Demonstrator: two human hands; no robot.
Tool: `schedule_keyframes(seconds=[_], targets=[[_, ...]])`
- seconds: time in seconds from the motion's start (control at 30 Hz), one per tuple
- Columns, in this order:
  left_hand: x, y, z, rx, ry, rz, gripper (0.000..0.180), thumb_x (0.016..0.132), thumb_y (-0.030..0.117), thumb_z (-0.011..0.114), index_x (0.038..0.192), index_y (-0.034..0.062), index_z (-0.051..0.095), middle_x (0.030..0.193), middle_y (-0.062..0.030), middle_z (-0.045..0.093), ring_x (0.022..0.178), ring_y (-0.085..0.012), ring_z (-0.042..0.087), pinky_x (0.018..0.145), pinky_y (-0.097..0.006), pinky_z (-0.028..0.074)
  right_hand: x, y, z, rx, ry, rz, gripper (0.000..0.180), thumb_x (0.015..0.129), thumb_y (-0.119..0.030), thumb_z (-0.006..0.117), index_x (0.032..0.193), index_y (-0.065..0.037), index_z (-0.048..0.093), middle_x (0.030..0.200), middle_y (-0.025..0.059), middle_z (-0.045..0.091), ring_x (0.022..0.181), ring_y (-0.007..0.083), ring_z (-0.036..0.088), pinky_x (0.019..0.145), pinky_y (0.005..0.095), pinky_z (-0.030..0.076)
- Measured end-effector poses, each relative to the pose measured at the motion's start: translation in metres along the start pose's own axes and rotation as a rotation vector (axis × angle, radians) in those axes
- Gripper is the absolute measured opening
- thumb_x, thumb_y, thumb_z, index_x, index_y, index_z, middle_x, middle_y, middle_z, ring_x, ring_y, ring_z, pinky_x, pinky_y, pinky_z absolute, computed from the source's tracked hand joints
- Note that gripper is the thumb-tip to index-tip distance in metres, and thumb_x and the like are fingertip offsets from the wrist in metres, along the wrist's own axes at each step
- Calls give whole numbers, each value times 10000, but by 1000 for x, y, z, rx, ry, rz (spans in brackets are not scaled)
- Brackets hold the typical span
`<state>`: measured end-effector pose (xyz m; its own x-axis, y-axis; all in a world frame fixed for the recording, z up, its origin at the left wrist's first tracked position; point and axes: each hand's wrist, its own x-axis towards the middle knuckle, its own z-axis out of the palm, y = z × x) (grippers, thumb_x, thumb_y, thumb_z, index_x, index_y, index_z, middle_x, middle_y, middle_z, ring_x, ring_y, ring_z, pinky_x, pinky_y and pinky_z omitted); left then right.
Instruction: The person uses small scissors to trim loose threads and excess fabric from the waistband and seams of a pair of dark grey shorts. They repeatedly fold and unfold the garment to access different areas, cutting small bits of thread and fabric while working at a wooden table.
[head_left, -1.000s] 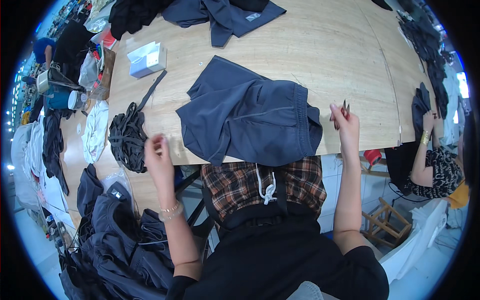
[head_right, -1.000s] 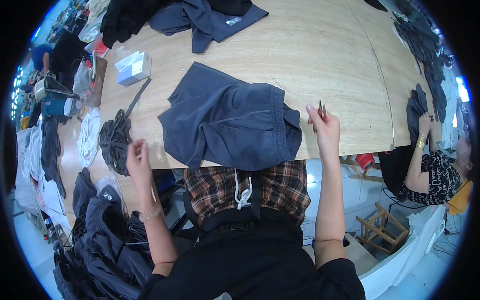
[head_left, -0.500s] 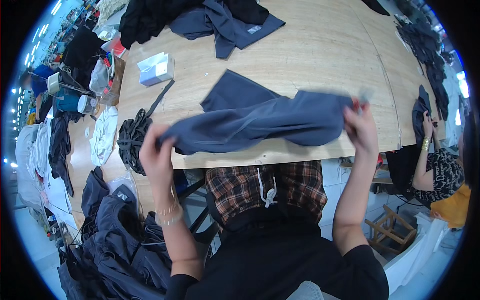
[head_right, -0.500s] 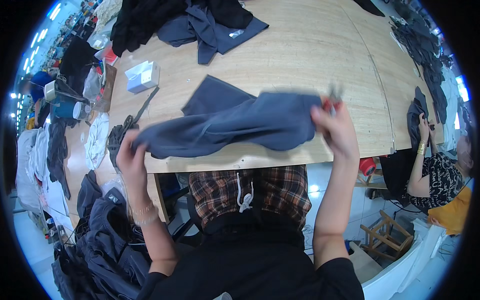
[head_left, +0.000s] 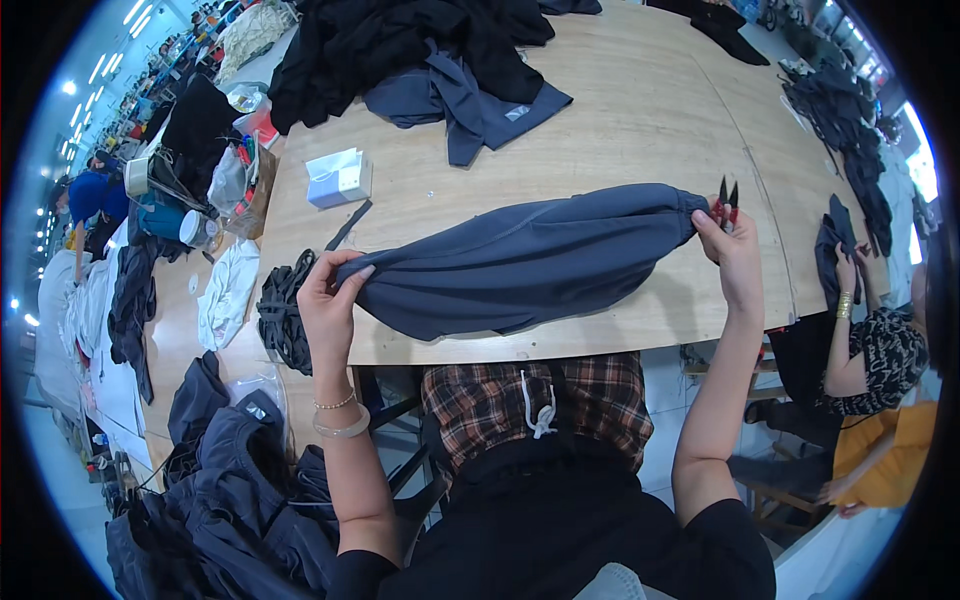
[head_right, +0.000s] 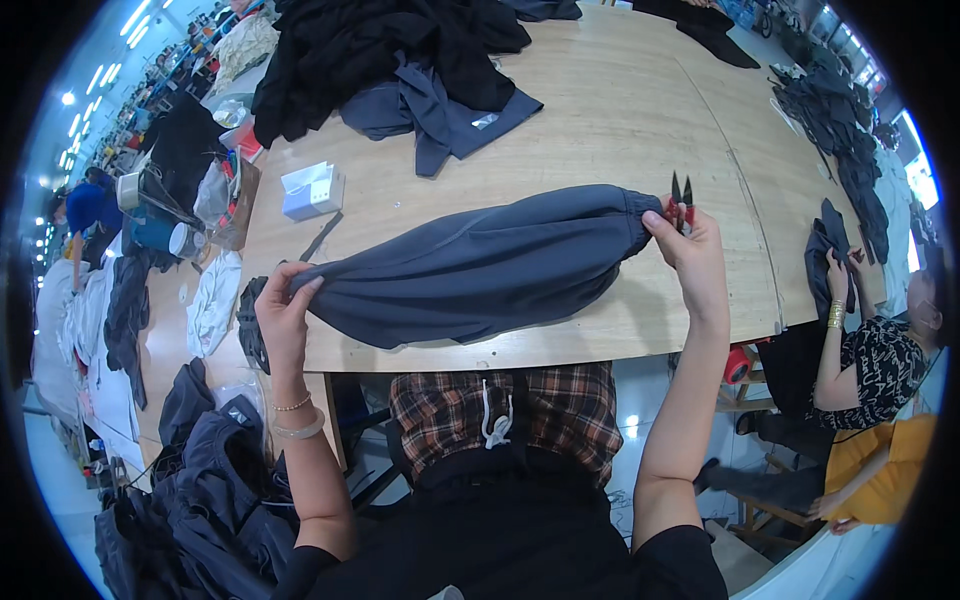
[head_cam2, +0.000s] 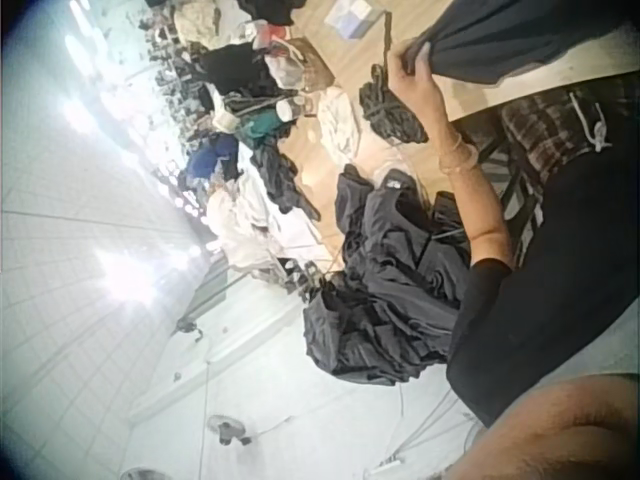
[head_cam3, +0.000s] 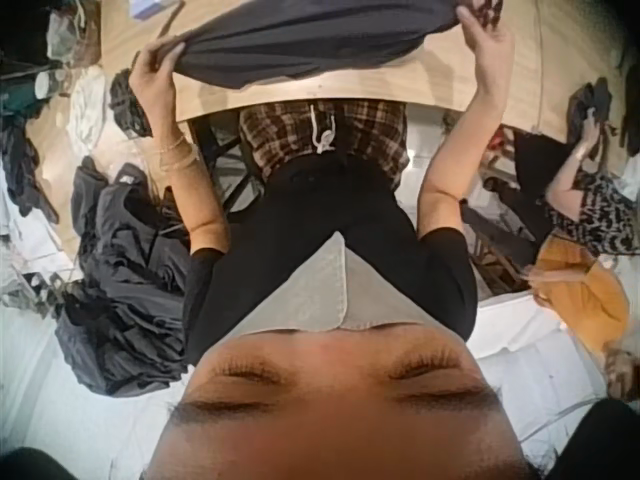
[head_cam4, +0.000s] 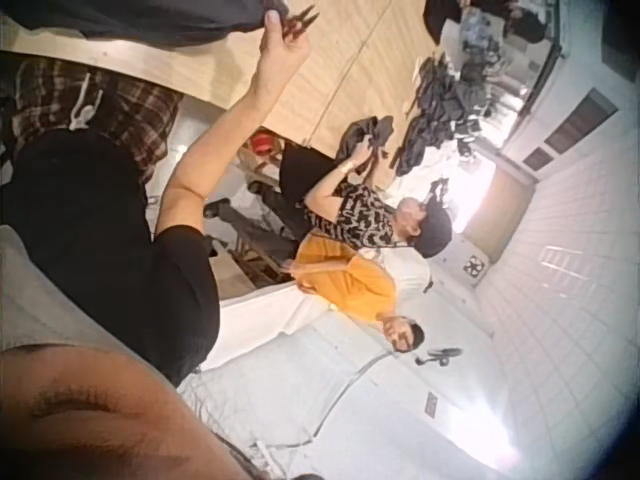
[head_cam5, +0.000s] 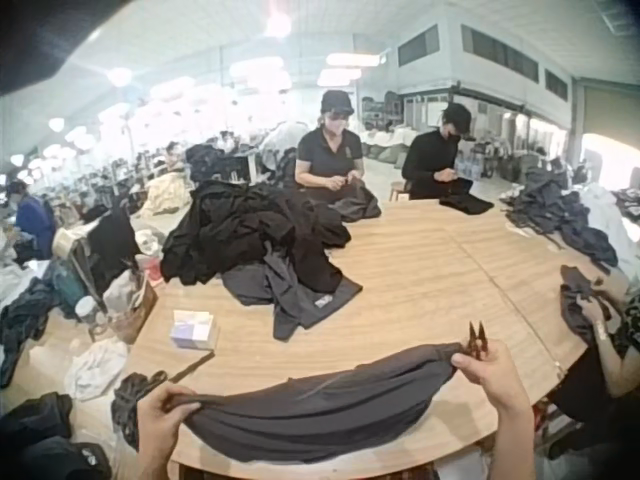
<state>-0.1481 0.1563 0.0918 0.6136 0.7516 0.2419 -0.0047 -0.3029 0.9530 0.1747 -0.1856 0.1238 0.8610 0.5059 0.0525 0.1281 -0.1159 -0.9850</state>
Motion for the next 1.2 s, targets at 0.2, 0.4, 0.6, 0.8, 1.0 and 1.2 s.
schedule_keyframes(seconds=[0.2, 0.4, 0.6, 0.8, 1.0, 1.2], targets=[[-8, 44, -9, 75, -102, -99, 90, 893, 41, 716, 940, -3, 652, 843, 19, 617, 771, -38, 532, 692, -193, 417, -12, -21, -7, 138, 58, 6, 159, 847, -94, 761, 941, -36, 647, 710, -65, 527, 554, 5, 401, 491, 176, 239], [4, 97, -25, -326, -25, 75, 223, 900, 206, 711, 904, 12, 601, 771, 2, 573, 696, -63, 500, 656, -223, 398, 5, -80, -42, 303, 45, -345, 220, 890, -166, 728, 1047, -39, 640, 842, 7, 646, 661, 42, 562, 557, 164, 360], [73, -9, 3, -3, 202, -9, 242, 988, 179, 645, 1159, 8, 649, 951, -43, 666, 853, -99, 595, 741, -242, 464, 129, -44, 6, -23, -77, -175, 250, 1002, -256, 606, 1168, -74, 655, 1056, 39, 700, 738, 72, 624, 631, 237, 459], [13, -66, 28, 275, 115, -123, 384, 970, 242, 665, 1273, 13, 611, 1177, -142, 662, 1031, -216, 634, 910, -342, 488, 67, 23, 39, -208, -88, -71, 252, 1003, -217, 586, 1149, -55, 713, 1056, 24, 700, 784, 77, 612, 693, 237, 478], [-57, -66, 60, 644, -248, 191, 419, 783, 182, 803, 1181, 116, 689, 1151, -108, 650, 1128, -277, 575, 973, -408, 465, -72, 71, 101, -271, -458, -94, 201, 934, -130, 653, 1120, -71, 698, 980, 85, 713, 911, 194, 690, 808, 313, 521], [-39, -126, 54, 524, -280, 27, 119, 807, 79, 750, 916, 34, 730, 1030, -83, 674, 976, -262, 587, 866, -356, 479, -138, 121, 123, -729, -863, -109, 155, 904, -172, 670, 1043, -107, 655, 926, 76, 715, 857, 325, 686, 708, 430, 524]])
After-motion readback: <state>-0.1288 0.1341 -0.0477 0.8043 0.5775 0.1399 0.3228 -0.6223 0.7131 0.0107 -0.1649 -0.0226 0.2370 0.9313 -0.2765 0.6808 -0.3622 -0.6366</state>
